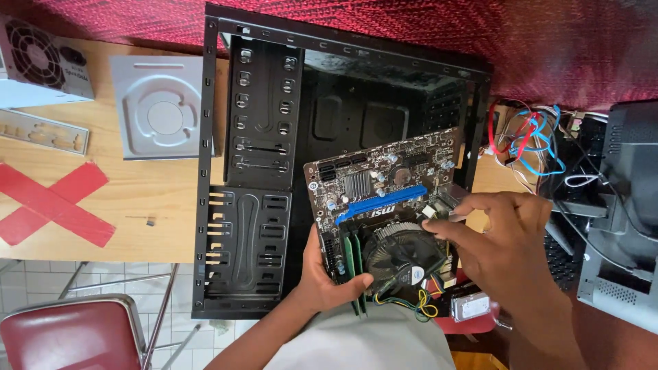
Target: Installing a CPU cooler onto a motherboard by aligning it with the socket and securing the mounting pins.
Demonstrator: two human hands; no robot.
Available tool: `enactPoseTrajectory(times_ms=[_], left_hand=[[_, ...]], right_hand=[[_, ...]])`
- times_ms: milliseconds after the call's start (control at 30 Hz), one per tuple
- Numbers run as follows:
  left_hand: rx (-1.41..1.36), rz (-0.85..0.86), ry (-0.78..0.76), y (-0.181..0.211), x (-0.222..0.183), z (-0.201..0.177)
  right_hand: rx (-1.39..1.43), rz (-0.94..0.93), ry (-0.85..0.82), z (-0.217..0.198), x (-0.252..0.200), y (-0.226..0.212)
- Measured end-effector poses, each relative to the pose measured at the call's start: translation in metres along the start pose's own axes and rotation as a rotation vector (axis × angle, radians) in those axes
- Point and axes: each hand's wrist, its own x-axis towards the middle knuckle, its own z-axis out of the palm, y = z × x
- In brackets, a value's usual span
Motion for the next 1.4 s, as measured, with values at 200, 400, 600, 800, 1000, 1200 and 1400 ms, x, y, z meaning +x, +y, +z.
enactPoseTrajectory(times_ms=[200, 400, 600, 800, 1000, 1200, 1400], left_hand=[[0.066, 0.006, 0.033, 0.004, 0.003, -0.001], [-0.026, -0.134, 0.048, -0.006, 0.000, -0.005], [-0.158, -0.244, 0.034, -0.009, 0.002, -0.009], [-0.289, -0.368, 0.073, -0.023, -0.002, -0.011], [-0.232, -0.498, 0.089, -0.039, -0.013, -0.016], [-0.303, -0.524, 0.098, -0.051, -0.016, -0.017], [-0.310, -0.426, 0.050, -0.042, -0.012, -0.014]], right_hand=[[-0.030, -0.091, 0.060, 0.004, 0.009, 0.001], [0.009, -0.184, 0.067, 0.000, 0.020, 0.006], [0.105, -0.396, -0.076, -0.016, 0.054, 0.005], [0.134, -0.451, -0.176, -0.015, 0.062, 0.020], [0.147, -0.496, -0.221, -0.018, 0.068, 0.024], [0.165, -0.564, -0.271, -0.017, 0.071, 0.033], [0.230, -0.565, -0.429, -0.024, 0.077, 0.033]])
